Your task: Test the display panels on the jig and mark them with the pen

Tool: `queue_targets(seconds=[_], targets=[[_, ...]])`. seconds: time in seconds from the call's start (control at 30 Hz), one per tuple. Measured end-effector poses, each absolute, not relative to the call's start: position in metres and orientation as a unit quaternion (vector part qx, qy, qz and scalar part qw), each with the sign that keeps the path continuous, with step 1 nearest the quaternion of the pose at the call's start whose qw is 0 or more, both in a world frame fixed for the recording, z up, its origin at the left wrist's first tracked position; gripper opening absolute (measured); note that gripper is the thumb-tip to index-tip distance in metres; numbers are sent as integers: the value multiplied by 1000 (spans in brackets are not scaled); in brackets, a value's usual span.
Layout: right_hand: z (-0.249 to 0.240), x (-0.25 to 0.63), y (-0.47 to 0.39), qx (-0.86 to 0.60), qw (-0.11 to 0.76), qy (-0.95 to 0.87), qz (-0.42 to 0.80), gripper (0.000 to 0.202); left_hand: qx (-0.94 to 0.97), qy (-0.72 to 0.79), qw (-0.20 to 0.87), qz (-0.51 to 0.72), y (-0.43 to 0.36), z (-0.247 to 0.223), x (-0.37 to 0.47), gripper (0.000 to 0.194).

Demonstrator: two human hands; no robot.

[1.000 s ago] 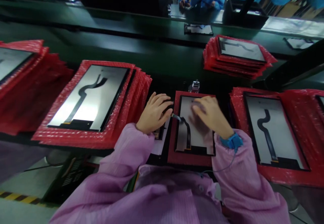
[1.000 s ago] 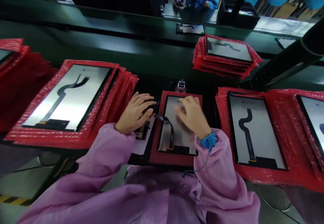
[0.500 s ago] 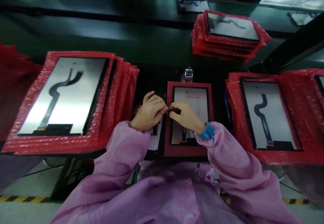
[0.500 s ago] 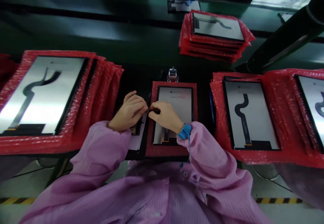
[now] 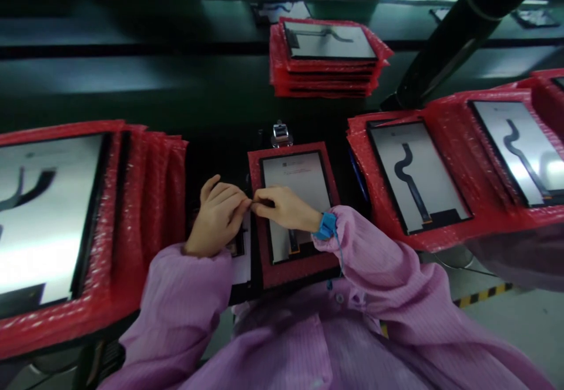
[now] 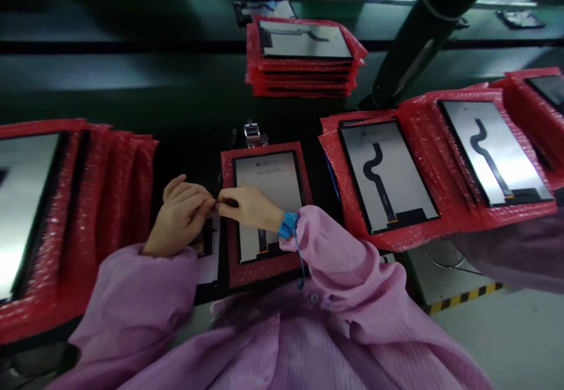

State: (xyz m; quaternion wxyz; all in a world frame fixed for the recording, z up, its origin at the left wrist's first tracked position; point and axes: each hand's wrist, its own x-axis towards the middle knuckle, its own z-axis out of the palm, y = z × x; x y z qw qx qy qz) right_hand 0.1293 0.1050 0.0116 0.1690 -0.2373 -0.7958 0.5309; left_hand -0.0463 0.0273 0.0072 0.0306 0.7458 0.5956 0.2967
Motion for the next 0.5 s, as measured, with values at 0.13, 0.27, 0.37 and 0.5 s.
queue_targets(seconds=[0.13,0.27,0.37,0.5], targets=[[14,133,109,-219,150,-795,545,32,737,594,45,320,27,7,-52,31],[20,151,132,-211,134,-791,559,38,583,661,-39,470,18,14,-42,34],[21,170,157,-338,201,-813,429,38,451,662,-192,567,-1,19,-13,39],[9,185,182,-531,232,-799,164,27,626,666,-97,393,-36,8,34,70]])
